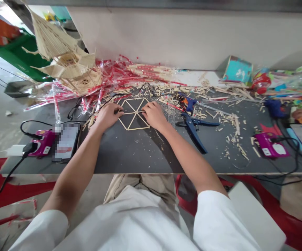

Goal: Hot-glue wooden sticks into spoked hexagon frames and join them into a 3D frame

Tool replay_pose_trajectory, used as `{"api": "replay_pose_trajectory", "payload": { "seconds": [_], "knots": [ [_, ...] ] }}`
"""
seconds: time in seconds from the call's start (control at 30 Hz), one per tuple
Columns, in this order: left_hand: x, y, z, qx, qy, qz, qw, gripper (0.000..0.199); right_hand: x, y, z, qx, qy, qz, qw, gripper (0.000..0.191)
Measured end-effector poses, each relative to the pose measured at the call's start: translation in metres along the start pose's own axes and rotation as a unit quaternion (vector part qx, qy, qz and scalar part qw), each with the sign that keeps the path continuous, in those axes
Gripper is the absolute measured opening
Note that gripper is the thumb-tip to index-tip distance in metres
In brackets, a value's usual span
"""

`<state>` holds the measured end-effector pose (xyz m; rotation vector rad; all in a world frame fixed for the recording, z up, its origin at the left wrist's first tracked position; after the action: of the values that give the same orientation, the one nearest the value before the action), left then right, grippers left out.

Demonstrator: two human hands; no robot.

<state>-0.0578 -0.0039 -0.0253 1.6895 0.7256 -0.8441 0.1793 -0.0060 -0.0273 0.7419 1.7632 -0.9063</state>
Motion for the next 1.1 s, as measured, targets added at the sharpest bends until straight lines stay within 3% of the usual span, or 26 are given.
{"api": "replay_pose_trajectory", "payload": {
  "seconds": [0.13, 0.33, 0.53, 0.73, 1.1],
  "knots": [
    [0.008, 0.018, 0.003, 0.067, 0.01, -0.03, 0.997, 0.016, 0.007, 0.0, -0.013, -0.003, -0.034, 0.009, 0.999, 0.022],
    [0.023, 0.029, 0.002, 0.127, -0.005, -0.022, 0.992, 0.022, 0.013, 0.001, -0.024, -0.011, -0.029, 0.021, 0.999, 0.017],
    [0.032, 0.038, 0.0, 0.144, -0.011, -0.026, 0.989, 0.029, 0.017, -0.004, -0.027, -0.059, -0.037, 0.076, 0.995, 0.022],
    [0.039, 0.045, -0.001, 0.158, -0.006, -0.071, 0.985, 0.032, 0.017, -0.004, -0.025, -0.065, -0.046, 0.072, 0.994, 0.021],
    [0.037, 0.051, 0.001, 0.152, -0.004, -0.096, 0.984, 0.025, 0.017, -0.004, -0.028, -0.071, -0.058, 0.082, 0.992, 0.023]
  ]
}}
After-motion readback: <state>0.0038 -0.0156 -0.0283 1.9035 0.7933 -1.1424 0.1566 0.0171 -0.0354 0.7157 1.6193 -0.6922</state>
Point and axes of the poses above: each hand's wrist, its own z-axis away from the middle knuckle, its own x-axis out of the palm, y = z × x, the point moved 8 cm from there along -z, towards the middle knuckle, and after that the axes turned 6 degrees about z, right-handed, at the moved point
